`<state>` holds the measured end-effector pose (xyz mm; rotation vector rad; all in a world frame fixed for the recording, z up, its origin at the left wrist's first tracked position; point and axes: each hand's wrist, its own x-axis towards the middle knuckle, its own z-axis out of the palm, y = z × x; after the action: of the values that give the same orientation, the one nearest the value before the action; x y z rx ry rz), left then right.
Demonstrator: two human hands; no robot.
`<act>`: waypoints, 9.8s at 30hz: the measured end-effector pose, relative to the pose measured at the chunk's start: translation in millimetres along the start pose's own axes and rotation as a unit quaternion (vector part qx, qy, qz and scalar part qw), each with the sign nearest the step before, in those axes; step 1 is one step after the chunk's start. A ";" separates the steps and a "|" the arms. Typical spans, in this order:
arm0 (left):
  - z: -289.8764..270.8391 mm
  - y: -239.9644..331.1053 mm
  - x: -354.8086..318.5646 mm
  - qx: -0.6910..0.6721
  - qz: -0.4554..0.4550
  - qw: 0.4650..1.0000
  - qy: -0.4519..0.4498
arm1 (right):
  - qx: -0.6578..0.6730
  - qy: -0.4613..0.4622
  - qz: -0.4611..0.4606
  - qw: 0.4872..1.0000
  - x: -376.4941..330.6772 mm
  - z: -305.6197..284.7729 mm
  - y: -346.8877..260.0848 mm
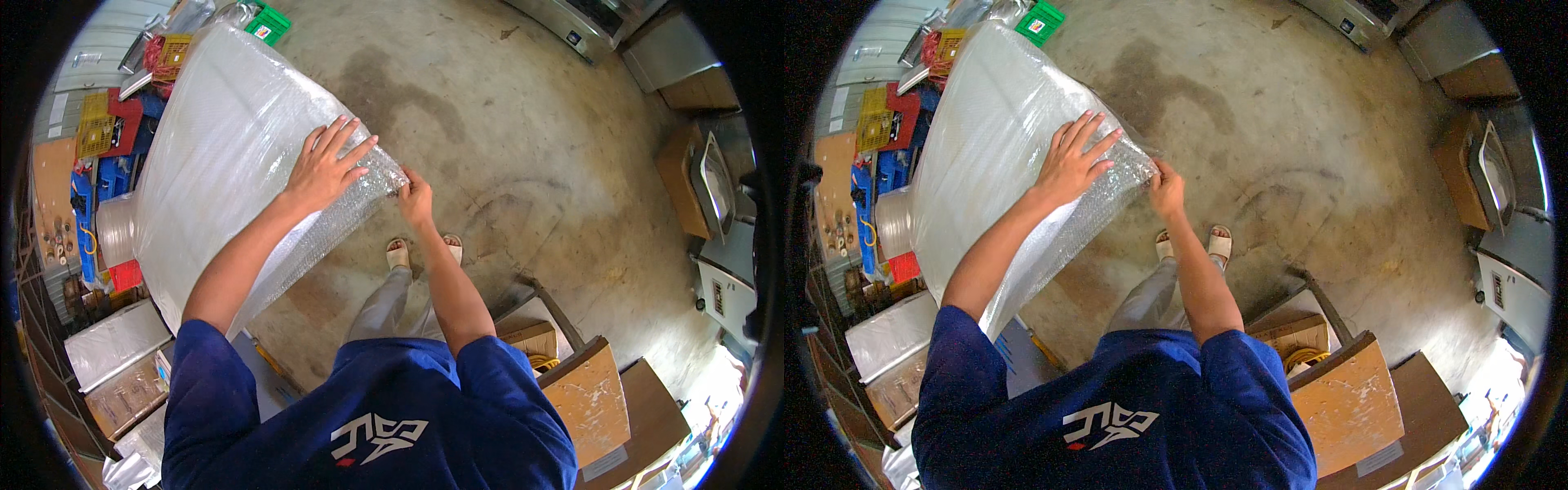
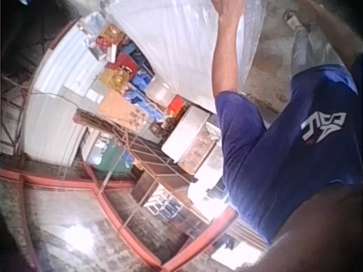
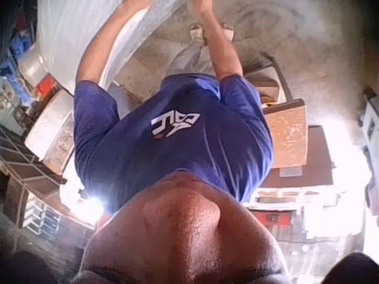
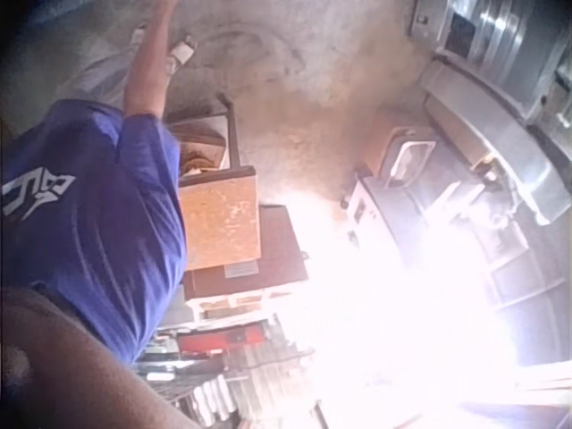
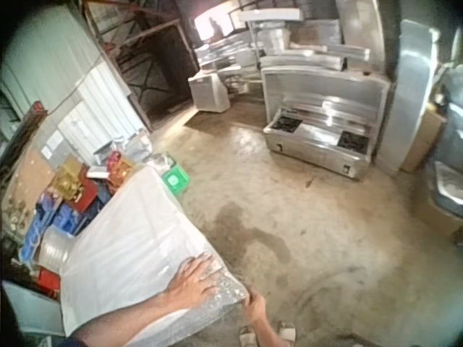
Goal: The person wraps a large appliance in bubble wrap and secures it with packing tape. They cut the bubble wrap to size, fold it around the item, and apply tape to seal the edges.
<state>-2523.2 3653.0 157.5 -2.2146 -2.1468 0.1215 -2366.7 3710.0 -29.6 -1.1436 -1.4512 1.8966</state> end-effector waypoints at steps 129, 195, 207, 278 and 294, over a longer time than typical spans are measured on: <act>133.9 99.5 154.1 -0.252 -0.489 -0.155 0.821 | -0.290 -0.798 -0.514 0.125 88.7 123.2 -255.3; 119.0 144.5 114.7 -0.285 -0.644 -0.201 0.681 | -0.463 -0.588 -0.653 0.117 71.9 145.7 -287.9; 112.7 153.8 106.2 -0.347 -0.621 -0.156 0.685 | -0.428 -0.800 -0.417 0.060 128.0 18.2 -204.0; 147.7 113.3 160.9 -0.452 -0.117 -0.255 0.847 | -0.148 -0.759 -0.629 -0.083 130.4 84.3 -183.5; 145.0 78.7 172.9 -0.289 -0.306 -0.373 0.827 | -0.098 -0.858 -0.503 -0.040 140.1 97.8 -183.3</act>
<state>-2453.4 3821.2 2.6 -1.8443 -0.2158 3.4273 -2542.7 3825.6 106.4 -2.4487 1.3352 -0.4489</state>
